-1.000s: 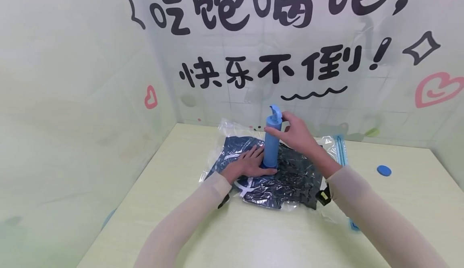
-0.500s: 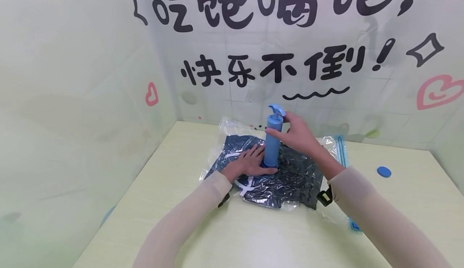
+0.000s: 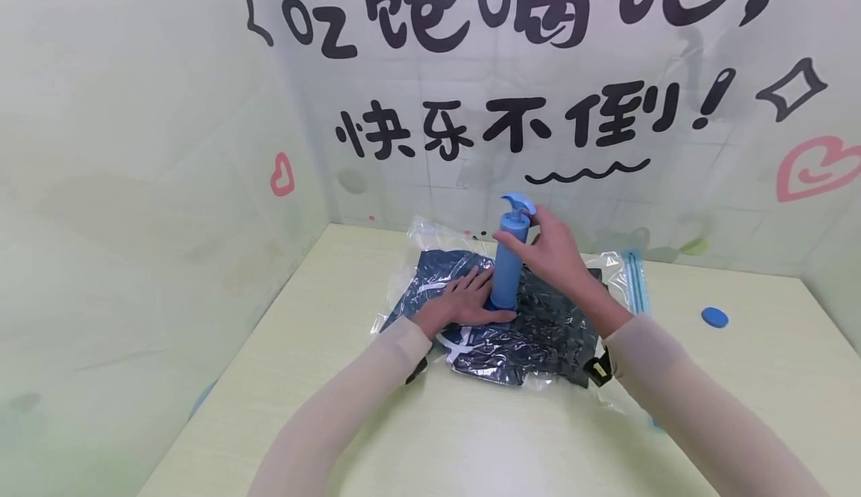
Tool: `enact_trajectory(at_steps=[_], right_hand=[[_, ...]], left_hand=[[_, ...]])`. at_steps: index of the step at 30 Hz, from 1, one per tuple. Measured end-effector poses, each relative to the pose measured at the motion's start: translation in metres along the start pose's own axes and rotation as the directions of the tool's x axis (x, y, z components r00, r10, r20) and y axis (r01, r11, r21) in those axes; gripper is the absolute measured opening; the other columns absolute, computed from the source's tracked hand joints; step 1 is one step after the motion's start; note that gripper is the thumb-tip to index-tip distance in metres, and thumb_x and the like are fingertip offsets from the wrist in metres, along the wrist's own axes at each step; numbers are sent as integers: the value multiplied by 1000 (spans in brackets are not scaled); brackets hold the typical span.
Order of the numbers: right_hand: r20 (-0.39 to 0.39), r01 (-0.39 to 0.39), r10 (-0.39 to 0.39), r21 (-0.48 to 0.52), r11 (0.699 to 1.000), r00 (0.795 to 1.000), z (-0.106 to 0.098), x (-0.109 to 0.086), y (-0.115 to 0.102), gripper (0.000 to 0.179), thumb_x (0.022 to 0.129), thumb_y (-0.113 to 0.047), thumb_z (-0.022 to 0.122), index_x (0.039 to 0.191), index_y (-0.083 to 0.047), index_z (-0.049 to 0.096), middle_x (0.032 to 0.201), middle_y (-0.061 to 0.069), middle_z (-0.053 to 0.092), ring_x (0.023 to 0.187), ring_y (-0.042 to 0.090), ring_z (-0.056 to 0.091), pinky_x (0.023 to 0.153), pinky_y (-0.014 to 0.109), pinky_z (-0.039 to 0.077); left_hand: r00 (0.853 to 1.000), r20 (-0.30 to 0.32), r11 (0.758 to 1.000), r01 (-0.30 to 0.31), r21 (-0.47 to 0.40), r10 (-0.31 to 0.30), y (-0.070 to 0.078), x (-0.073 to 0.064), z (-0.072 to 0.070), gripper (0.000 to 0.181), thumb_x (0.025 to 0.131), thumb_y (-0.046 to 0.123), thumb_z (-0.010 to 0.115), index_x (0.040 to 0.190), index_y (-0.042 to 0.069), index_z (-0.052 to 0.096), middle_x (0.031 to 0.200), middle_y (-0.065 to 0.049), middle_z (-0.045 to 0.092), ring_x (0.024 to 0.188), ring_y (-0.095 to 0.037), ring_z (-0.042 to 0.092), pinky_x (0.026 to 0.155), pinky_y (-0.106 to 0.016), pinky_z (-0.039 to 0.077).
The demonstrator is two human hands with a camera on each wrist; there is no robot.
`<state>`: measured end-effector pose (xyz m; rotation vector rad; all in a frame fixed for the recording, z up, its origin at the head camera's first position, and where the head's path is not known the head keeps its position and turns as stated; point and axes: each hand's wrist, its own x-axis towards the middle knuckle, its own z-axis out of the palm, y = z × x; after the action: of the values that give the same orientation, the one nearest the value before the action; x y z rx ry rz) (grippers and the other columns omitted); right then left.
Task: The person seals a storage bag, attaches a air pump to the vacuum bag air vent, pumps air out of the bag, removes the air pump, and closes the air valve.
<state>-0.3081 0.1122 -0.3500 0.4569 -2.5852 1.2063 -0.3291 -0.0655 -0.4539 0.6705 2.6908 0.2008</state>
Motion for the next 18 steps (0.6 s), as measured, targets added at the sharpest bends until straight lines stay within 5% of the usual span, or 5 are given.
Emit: enact_trajectory(at_steps=[11,18], right_hand=[[110,20,-25,50,999,994,-6,-2,0,61,99,-29,71,144,5,48,133,23,59,75,26,62,61,37,50],[170,7,-13,33,999,985,-11,0,-1,60,99,-24,69,145,7,45,130,23,59,61,23,55,55,36,46]], left_hand=[[1000,-20,1000,-5,0,5,-1,-2,2,96,95,75,41,165,18,9,170,3,-1,153,-21,-4,121,-45,8],[1000,-3,1000,8,-6,-8,-2,3,4,98,94,77,40,165,19,7,170,5,-3,153,-19,-7,121,-45,6]])
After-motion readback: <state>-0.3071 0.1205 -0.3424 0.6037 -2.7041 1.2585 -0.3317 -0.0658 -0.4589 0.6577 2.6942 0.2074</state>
